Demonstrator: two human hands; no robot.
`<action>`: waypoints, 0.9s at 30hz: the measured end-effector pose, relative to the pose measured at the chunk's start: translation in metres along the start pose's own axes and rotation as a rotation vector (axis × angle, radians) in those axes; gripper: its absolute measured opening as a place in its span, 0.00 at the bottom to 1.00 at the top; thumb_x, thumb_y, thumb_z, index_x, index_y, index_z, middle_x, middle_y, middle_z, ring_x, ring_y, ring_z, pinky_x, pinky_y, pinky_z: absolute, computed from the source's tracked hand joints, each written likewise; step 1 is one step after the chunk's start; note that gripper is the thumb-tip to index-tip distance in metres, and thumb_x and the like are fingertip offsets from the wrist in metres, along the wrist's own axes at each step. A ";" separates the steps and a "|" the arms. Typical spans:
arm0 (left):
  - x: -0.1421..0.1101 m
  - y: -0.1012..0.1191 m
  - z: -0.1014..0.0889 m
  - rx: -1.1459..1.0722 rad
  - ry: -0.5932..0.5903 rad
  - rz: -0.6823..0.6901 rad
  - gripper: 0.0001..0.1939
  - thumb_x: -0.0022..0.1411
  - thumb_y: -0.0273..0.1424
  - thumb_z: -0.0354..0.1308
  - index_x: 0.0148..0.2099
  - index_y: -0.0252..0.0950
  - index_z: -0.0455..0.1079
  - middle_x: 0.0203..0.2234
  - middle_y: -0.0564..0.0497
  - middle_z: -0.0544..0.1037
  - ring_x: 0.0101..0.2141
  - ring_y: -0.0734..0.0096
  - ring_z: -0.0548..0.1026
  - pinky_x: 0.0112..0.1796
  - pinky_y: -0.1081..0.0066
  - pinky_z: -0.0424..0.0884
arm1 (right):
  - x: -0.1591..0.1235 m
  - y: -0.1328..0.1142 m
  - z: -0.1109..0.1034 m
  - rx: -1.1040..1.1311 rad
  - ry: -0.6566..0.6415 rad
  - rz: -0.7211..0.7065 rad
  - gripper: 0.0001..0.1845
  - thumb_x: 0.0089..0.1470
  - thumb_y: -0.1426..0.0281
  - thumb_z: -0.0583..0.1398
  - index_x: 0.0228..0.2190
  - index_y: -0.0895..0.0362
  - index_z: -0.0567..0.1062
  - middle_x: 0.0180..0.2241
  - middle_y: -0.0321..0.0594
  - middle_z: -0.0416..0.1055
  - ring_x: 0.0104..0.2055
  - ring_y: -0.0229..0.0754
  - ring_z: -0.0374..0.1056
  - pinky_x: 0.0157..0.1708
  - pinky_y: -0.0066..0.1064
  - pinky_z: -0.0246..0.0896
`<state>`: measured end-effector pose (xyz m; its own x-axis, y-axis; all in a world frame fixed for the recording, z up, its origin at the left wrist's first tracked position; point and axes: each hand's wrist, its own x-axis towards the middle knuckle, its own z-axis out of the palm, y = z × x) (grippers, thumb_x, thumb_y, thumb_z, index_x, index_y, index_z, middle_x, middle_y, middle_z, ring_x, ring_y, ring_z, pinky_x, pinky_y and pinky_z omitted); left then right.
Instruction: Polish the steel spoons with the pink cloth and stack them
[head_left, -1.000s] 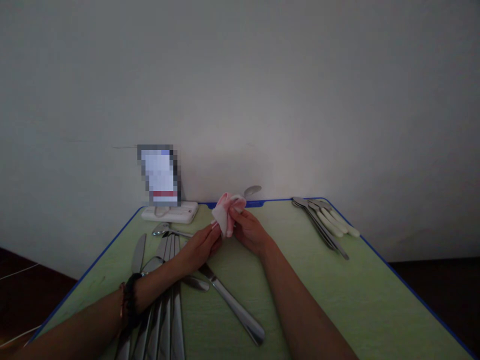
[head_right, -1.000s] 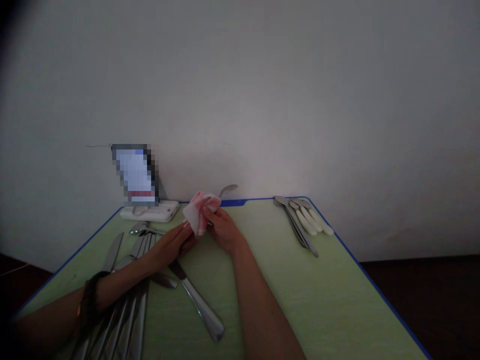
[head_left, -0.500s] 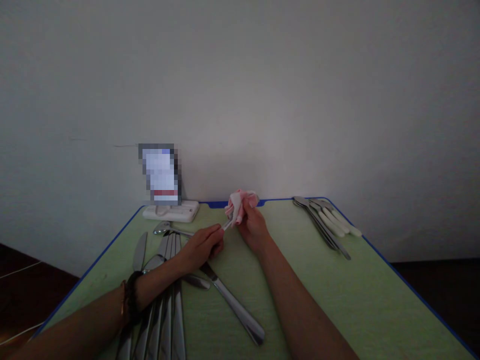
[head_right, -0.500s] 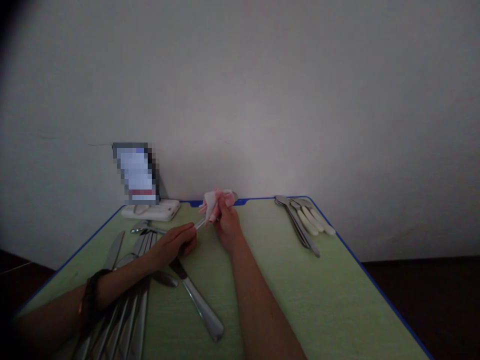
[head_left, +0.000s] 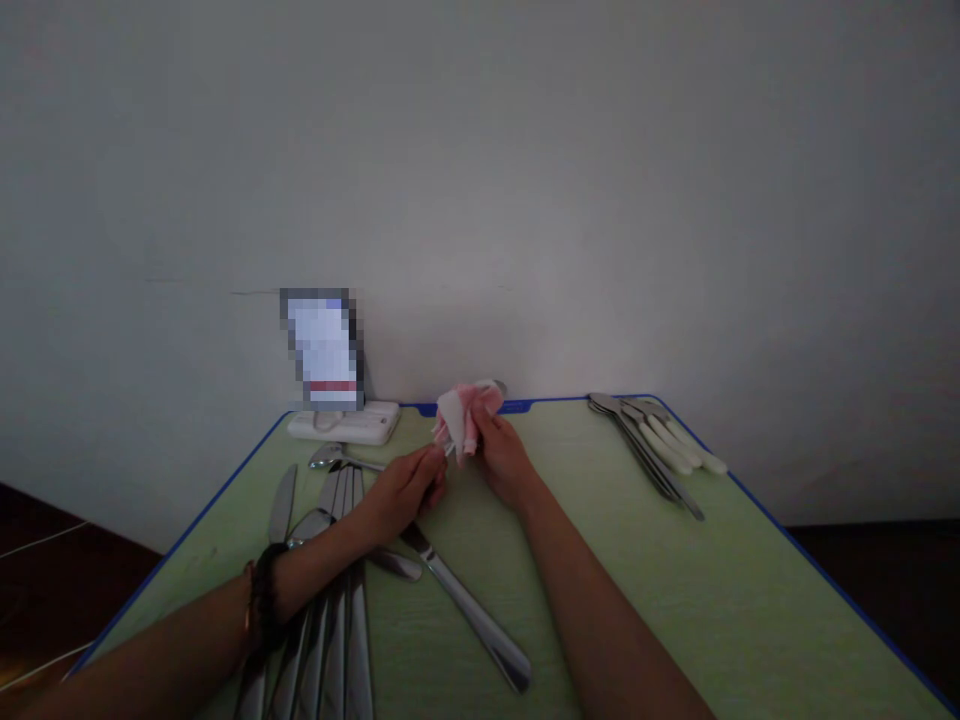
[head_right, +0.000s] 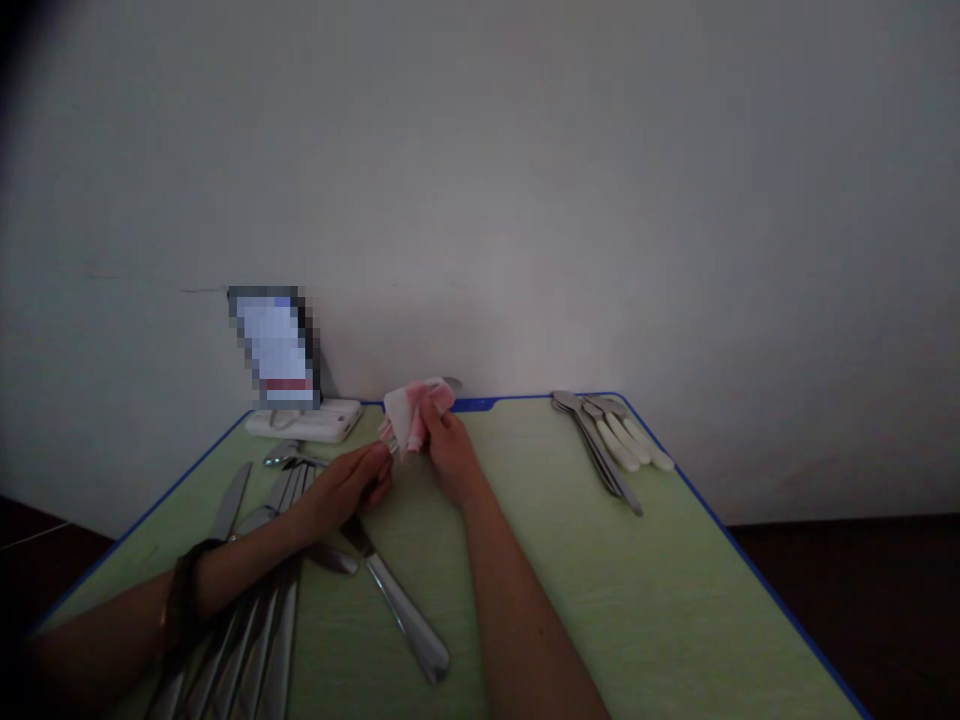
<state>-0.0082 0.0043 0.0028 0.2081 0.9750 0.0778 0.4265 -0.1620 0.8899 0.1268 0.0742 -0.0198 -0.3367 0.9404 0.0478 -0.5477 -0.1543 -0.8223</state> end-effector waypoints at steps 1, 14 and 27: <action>0.000 0.000 0.000 -0.036 0.026 -0.007 0.23 0.65 0.46 0.38 0.24 0.39 0.57 0.13 0.58 0.62 0.17 0.74 0.60 0.22 0.73 0.58 | 0.000 -0.002 0.001 0.035 0.016 0.014 0.20 0.45 0.52 0.63 0.23 0.57 0.72 0.18 0.32 0.66 0.24 0.35 0.60 0.26 0.28 0.53; 0.002 -0.005 0.002 -0.057 0.012 -0.027 0.23 0.65 0.49 0.38 0.26 0.38 0.57 0.13 0.60 0.61 0.15 0.76 0.58 0.20 0.73 0.56 | -0.005 -0.007 0.004 0.161 -0.060 0.079 0.17 0.43 0.56 0.66 0.25 0.58 0.74 0.24 0.35 0.71 0.30 0.36 0.65 0.32 0.30 0.59; 0.002 -0.005 0.001 0.048 -0.060 -0.020 0.23 0.66 0.46 0.37 0.25 0.39 0.57 0.14 0.58 0.63 0.17 0.74 0.62 0.23 0.73 0.59 | 0.005 -0.002 -0.004 0.221 0.101 0.011 0.18 0.43 0.55 0.65 0.23 0.57 0.73 0.24 0.35 0.72 0.28 0.36 0.64 0.28 0.29 0.57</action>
<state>-0.0095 0.0066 -0.0016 0.2513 0.9674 0.0318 0.4726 -0.1513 0.8682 0.1289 0.0807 -0.0199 -0.2709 0.9623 -0.0265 -0.7027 -0.2164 -0.6778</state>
